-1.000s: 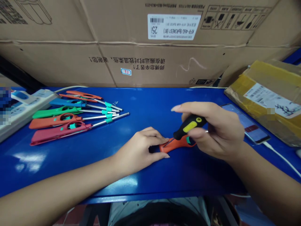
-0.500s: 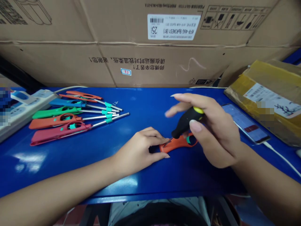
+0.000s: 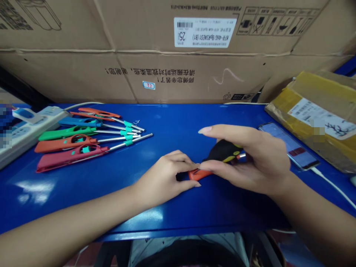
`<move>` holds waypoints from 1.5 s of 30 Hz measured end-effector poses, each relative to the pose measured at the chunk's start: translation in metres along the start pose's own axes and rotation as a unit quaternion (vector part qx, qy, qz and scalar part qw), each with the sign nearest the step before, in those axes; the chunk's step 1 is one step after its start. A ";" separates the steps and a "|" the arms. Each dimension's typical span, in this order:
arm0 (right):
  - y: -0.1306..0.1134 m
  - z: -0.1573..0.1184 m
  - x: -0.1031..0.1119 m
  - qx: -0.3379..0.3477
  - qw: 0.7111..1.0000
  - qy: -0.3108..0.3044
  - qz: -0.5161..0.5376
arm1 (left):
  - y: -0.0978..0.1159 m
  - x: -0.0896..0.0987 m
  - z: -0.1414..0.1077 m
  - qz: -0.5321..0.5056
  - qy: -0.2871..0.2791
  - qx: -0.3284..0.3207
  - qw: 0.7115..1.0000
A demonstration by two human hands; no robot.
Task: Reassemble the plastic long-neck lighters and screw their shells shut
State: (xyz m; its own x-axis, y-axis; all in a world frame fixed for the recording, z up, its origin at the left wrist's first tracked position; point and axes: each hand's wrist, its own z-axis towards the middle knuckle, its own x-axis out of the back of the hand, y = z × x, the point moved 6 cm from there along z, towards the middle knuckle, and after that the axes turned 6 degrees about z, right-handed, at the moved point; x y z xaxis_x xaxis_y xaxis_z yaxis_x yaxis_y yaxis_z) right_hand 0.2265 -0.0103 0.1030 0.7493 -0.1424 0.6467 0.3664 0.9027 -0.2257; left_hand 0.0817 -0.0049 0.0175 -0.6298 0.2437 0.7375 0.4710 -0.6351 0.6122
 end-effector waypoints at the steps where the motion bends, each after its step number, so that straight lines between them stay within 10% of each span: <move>1: 0.000 0.000 0.000 0.004 1.000 0.001 -0.019 | 0.000 0.000 0.000 0.000 -0.002 -0.001 1.000; 45: 0.016 0.002 0.000 -0.018 0.988 0.010 0.156 | -0.001 0.000 -0.002 0.008 0.013 -0.018 1.000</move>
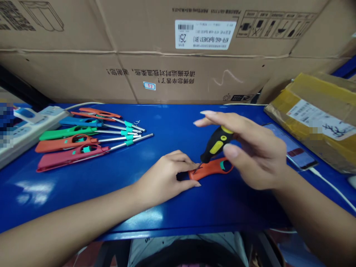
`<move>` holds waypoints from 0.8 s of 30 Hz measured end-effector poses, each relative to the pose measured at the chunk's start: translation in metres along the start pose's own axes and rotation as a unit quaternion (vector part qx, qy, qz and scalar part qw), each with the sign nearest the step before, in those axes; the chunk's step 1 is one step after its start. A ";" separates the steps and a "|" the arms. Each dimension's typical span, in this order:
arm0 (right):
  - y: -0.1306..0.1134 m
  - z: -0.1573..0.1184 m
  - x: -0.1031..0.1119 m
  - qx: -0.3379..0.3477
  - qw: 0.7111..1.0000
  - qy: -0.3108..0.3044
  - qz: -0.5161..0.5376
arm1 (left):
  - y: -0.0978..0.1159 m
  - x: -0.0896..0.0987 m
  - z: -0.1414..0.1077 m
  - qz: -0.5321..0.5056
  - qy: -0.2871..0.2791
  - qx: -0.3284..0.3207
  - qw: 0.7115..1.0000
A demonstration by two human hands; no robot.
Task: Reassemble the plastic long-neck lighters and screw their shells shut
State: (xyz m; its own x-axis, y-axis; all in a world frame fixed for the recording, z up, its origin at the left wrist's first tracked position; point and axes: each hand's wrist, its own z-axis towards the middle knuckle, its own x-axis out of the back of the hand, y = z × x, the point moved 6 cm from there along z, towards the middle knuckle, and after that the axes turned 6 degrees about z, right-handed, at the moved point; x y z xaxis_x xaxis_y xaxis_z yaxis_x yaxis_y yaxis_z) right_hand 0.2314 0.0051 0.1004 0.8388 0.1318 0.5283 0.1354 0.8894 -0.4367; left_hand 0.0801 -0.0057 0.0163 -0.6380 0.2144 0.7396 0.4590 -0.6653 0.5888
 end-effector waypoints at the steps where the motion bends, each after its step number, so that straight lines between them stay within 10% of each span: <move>1: 0.000 0.000 0.000 -0.009 1.000 -0.006 0.010 | 0.000 0.000 0.000 -0.001 0.001 0.001 1.000; 24: 0.003 -0.004 -0.004 -0.050 0.997 -0.064 0.008 | 0.001 0.001 0.001 -0.001 -0.004 0.008 1.000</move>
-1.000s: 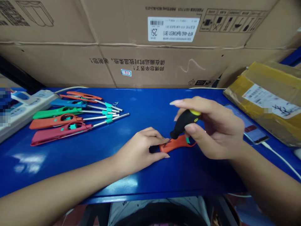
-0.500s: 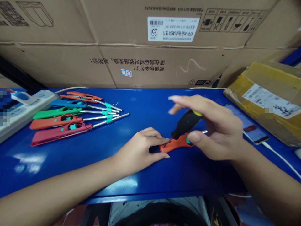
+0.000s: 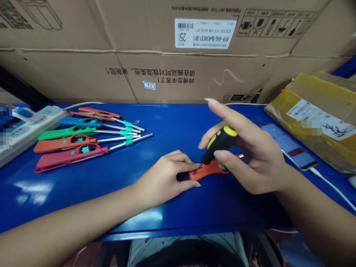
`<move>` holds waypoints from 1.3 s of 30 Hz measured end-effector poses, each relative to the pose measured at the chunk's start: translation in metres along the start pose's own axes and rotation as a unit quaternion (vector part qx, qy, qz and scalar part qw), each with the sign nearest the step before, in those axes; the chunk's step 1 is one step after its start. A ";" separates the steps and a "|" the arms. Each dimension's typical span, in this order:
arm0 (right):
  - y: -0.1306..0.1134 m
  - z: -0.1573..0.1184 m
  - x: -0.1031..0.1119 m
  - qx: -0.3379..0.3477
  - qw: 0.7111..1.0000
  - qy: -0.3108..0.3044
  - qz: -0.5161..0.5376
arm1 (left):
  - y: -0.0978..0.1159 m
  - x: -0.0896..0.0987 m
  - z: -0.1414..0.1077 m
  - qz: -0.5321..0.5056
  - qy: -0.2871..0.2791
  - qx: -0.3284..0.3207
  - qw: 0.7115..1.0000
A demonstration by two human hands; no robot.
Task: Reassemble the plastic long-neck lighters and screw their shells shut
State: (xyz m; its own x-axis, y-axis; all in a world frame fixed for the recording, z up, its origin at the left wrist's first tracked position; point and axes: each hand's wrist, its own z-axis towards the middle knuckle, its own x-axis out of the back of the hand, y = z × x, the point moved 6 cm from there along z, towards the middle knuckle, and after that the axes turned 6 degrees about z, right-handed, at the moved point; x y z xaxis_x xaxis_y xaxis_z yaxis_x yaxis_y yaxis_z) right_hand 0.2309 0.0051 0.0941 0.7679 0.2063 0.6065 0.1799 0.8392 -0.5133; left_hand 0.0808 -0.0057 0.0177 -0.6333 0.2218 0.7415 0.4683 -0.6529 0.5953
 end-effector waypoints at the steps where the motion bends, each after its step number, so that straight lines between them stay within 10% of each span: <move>1: -0.002 0.000 0.000 0.017 1.000 0.010 -0.012 | 0.000 0.000 0.000 0.002 0.000 -0.001 1.000; 39: -0.018 0.005 -0.001 0.081 0.996 -0.015 -0.042 | -0.002 -0.001 0.000 -0.014 -0.008 0.014 1.000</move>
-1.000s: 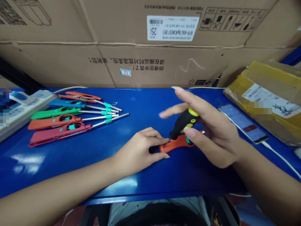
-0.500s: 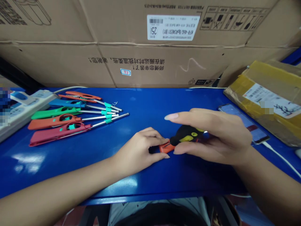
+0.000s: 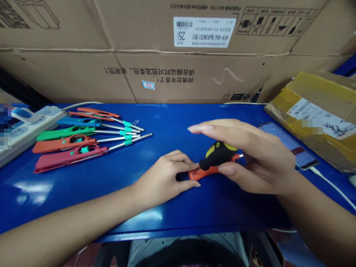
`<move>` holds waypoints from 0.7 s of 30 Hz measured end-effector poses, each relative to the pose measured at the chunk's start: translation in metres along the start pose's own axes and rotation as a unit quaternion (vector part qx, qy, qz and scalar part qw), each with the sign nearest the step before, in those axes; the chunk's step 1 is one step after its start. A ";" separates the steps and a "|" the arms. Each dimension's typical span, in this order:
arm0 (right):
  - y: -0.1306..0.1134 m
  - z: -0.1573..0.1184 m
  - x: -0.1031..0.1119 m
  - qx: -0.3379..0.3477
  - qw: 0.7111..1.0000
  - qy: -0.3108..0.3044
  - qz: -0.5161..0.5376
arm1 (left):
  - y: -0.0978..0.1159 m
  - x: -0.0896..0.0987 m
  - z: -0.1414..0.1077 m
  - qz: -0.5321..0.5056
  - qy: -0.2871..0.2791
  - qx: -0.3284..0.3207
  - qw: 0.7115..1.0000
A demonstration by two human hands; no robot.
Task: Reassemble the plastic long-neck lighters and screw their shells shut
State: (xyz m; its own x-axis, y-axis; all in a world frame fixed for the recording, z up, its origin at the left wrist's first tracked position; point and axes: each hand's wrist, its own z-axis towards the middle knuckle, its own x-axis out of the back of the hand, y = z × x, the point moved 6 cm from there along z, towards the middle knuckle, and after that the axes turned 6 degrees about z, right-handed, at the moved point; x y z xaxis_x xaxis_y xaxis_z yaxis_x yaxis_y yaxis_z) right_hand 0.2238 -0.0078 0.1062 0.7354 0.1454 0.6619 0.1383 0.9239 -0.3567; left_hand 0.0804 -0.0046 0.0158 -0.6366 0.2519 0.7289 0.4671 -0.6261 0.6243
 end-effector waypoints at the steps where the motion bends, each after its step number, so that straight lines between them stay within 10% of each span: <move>1: 0.001 0.000 0.000 -0.011 1.000 -0.003 0.011 | 0.000 0.000 0.000 0.001 -0.001 -0.001 1.000; 21: 0.002 -0.001 0.002 -0.007 1.000 0.017 -0.014 | 0.000 0.000 0.000 0.007 0.005 -0.007 1.000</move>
State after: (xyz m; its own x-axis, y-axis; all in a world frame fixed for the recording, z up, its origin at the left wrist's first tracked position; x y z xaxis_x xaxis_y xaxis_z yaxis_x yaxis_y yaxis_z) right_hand 0.2263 -0.0061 0.1057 0.7525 0.1072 0.6498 0.1687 0.9224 -0.3475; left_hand 0.0808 -0.0044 0.0161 -0.6365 0.2363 0.7342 0.4668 -0.6398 0.6105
